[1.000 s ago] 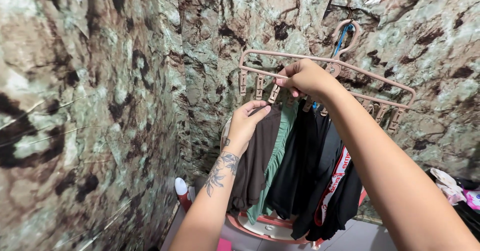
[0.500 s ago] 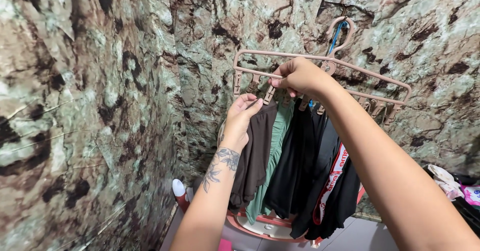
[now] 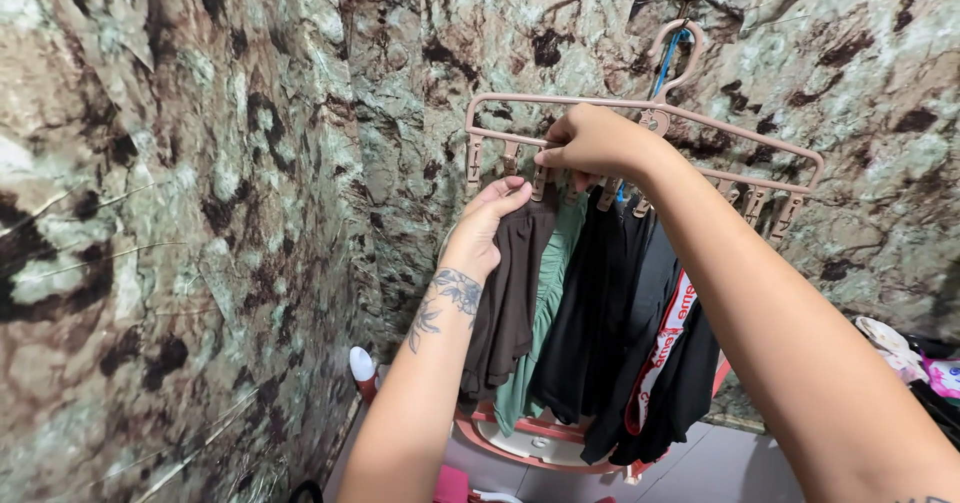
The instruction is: Hanging various laundry items like underwear and socks onto a multi-clip hanger in a bathroom.
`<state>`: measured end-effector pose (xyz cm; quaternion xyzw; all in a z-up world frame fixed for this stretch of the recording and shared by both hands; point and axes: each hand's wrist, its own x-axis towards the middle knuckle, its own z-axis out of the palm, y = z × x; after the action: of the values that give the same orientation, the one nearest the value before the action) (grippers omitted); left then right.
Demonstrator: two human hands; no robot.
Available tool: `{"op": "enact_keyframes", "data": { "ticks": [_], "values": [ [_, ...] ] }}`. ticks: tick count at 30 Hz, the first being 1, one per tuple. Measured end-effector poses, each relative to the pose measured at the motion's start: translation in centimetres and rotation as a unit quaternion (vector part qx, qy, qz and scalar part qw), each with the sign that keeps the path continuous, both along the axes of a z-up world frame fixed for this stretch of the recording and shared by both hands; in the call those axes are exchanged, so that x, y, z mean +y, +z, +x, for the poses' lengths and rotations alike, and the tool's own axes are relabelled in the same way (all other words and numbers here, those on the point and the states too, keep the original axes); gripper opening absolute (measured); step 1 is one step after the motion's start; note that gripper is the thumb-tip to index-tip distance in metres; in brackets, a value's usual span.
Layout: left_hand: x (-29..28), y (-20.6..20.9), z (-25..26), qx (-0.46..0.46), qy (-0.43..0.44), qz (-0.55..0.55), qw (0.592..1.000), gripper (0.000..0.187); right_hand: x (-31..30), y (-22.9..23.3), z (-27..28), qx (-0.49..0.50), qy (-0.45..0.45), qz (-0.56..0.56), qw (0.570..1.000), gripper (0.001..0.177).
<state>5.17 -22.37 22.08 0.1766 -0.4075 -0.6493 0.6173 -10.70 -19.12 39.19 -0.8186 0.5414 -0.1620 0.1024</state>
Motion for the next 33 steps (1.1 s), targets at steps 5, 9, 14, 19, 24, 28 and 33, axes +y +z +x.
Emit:
{"op": "enact_keyframes", "data": {
  "ticks": [5, 9, 14, 19, 24, 28, 33],
  "values": [
    [2.5, -2.8, -0.6, -0.153, 0.143, -0.106, 0.972, 0.036, 1.6, -0.5, -0.3, -0.068, -0.006, 0.037, 0.997, 0.041],
    [7.8, -5.3, 1.8, -0.290, 0.162, -0.239, 0.913, 0.053, 1.7, -0.8, -0.7, -0.089, -0.006, 0.030, 0.996, 0.045],
    [12.6, -10.8, 3.2, -0.549, 0.202, 0.012, 0.811, 0.061, 0.6, -1.7, -0.6, -0.193, 0.023, 0.074, 0.978, 0.041],
    [12.3, -19.8, 3.8, -0.436, 0.346, -0.138, 0.819, 0.054, 1.1, -1.3, 1.8, -0.206, 0.031, 0.073, 0.975, 0.045],
    [12.8, -24.4, 4.8, -0.342, 0.202, 0.029, 0.917, 0.065, -0.3, -1.7, 3.2, -0.133, 0.050, 0.076, 0.987, 0.036],
    [12.0, -32.7, 6.2, -0.360, 0.189, -0.062, 0.912, 0.025, -2.3, -2.5, 2.9, -0.144, 0.029, 0.079, 0.986, 0.024],
    [10.8, -32.9, 5.3, -0.213, 0.109, -0.015, 0.971, 0.045, -1.4, -2.1, 3.2, -0.147, 0.032, 0.076, 0.986, 0.021]
  ]
}}
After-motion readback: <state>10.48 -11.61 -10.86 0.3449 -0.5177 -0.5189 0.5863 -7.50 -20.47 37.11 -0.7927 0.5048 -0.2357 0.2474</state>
